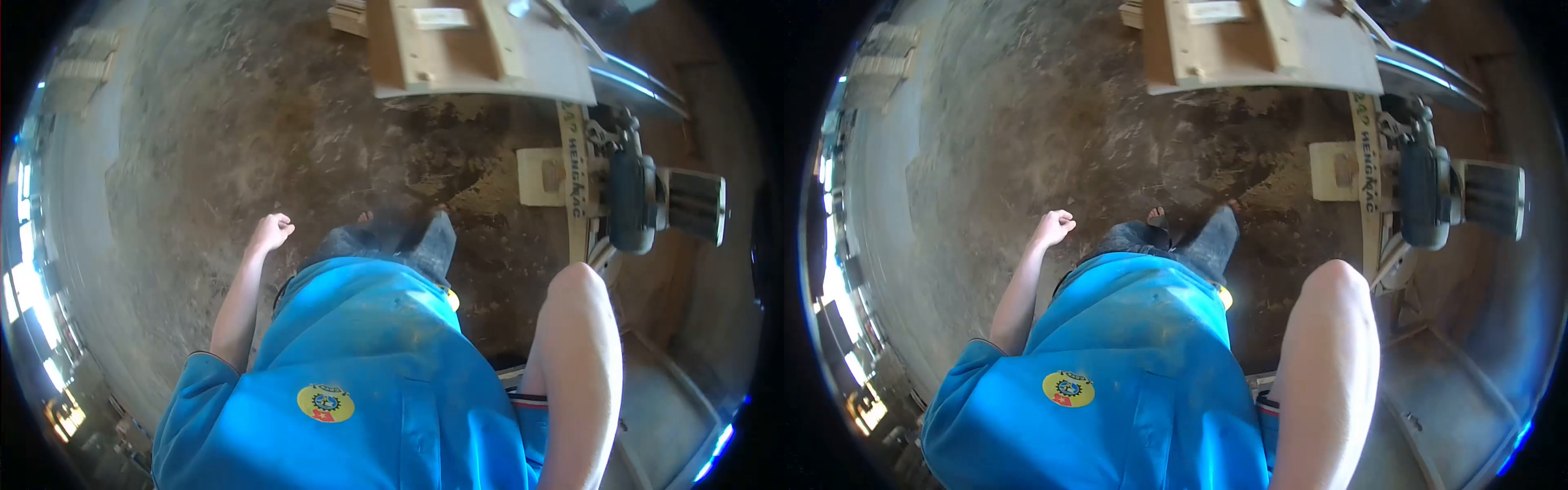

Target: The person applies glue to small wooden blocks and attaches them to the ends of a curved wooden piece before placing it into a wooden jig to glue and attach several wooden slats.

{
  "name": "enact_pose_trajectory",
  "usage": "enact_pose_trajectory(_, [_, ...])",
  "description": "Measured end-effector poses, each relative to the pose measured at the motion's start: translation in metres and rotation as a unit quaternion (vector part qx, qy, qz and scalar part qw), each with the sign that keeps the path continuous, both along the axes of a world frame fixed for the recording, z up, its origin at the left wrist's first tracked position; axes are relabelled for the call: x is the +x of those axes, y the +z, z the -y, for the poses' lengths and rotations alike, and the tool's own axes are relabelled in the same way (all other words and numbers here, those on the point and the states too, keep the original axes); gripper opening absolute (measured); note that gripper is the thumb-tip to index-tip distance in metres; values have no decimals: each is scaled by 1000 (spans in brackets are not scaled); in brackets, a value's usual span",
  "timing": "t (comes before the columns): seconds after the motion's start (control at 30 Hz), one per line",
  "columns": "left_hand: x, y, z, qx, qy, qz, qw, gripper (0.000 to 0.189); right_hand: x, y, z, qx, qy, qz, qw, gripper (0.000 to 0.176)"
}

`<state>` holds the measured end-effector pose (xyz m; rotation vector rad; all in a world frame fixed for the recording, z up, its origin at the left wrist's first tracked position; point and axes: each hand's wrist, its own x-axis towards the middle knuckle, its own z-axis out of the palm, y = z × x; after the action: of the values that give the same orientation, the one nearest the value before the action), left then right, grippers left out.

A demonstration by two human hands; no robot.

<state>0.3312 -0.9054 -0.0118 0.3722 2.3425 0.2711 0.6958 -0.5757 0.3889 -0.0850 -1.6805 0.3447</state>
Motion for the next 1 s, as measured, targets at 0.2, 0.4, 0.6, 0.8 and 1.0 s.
enact_pose_trajectory(0.2, [-162,-19,-34,30,-116,9,993,29,-169,0,-12,-37,99,35,994,14])
enact_pose_trajectory(0.4, [-295,-30,-128,70,-80,48,993,37,-360,-48,-84,-96,152,55,982,12])
enact_pose_trajectory(0.6, [-389,-46,-104,99,-4,32,995,25,-547,-71,-146,-134,176,100,970,11])
enact_pose_trajectory(0.8, [-487,-41,-84,90,51,1,995,20,-668,-60,-193,-134,161,54,976,10])
enact_pose_trajectory(1.0, [-663,-46,-178,93,15,-73,993,20,-798,-59,-228,-163,75,-4,984,10])
